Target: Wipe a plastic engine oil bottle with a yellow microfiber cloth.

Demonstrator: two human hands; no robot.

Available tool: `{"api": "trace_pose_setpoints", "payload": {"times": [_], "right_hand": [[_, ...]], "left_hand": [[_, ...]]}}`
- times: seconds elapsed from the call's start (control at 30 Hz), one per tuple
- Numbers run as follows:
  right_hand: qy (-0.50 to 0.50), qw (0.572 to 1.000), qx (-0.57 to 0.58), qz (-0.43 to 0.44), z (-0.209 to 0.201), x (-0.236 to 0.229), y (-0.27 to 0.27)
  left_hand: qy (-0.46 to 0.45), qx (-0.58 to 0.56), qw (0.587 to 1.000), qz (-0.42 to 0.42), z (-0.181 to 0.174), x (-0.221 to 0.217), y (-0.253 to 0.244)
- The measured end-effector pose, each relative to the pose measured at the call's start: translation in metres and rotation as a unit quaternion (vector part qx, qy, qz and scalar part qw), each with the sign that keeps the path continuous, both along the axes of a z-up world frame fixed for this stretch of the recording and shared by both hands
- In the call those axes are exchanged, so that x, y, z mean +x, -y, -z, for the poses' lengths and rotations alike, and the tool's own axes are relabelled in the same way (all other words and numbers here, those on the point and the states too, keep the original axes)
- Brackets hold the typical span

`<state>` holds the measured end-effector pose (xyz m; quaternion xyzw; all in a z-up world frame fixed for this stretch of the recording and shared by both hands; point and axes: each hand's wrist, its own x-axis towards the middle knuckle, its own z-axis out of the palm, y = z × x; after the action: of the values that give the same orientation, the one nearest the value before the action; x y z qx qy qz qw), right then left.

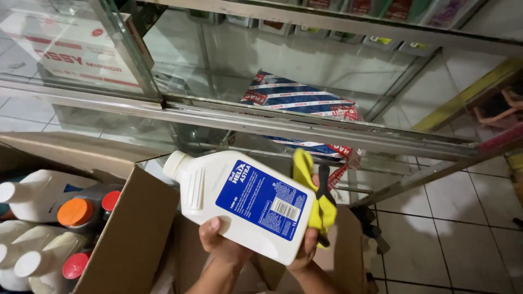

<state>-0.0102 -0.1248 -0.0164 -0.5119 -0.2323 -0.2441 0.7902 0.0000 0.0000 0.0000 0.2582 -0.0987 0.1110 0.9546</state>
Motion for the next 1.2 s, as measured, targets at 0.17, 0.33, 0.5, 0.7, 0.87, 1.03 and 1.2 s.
{"api": "trace_pose_setpoints", "payload": {"times": [0.17,0.33,0.5,0.7,0.87,1.03,1.2], "right_hand": [[0.094,0.802,-0.414,0.420,0.164,-0.040,0.015],[-0.097,0.967,-0.072,0.226,0.092,-0.043,-0.013],[-0.055,0.990,-0.108,0.076,0.001,-0.010,0.017],[-0.109,0.972,-0.168,0.125,-0.049,0.026,0.045],[-0.181,0.966,0.034,0.184,-0.090,0.020,0.067],[-0.080,0.987,0.138,-0.034,-0.144,0.012,0.064],[-0.094,0.994,-0.032,0.052,-0.062,0.043,0.059]], "left_hand": [[-0.006,0.012,1.000,-0.024,-0.009,0.003,-0.003],[0.073,-0.075,0.993,0.055,0.005,0.010,-0.008],[0.052,-0.018,0.996,0.066,0.052,0.014,-0.014],[-0.023,0.044,0.991,0.124,0.125,0.009,-0.003],[-0.087,0.105,0.984,0.117,0.127,0.018,0.002],[-0.175,0.113,0.971,0.115,0.117,0.029,0.005],[-0.188,0.023,0.970,0.154,0.100,0.016,0.012]]}}
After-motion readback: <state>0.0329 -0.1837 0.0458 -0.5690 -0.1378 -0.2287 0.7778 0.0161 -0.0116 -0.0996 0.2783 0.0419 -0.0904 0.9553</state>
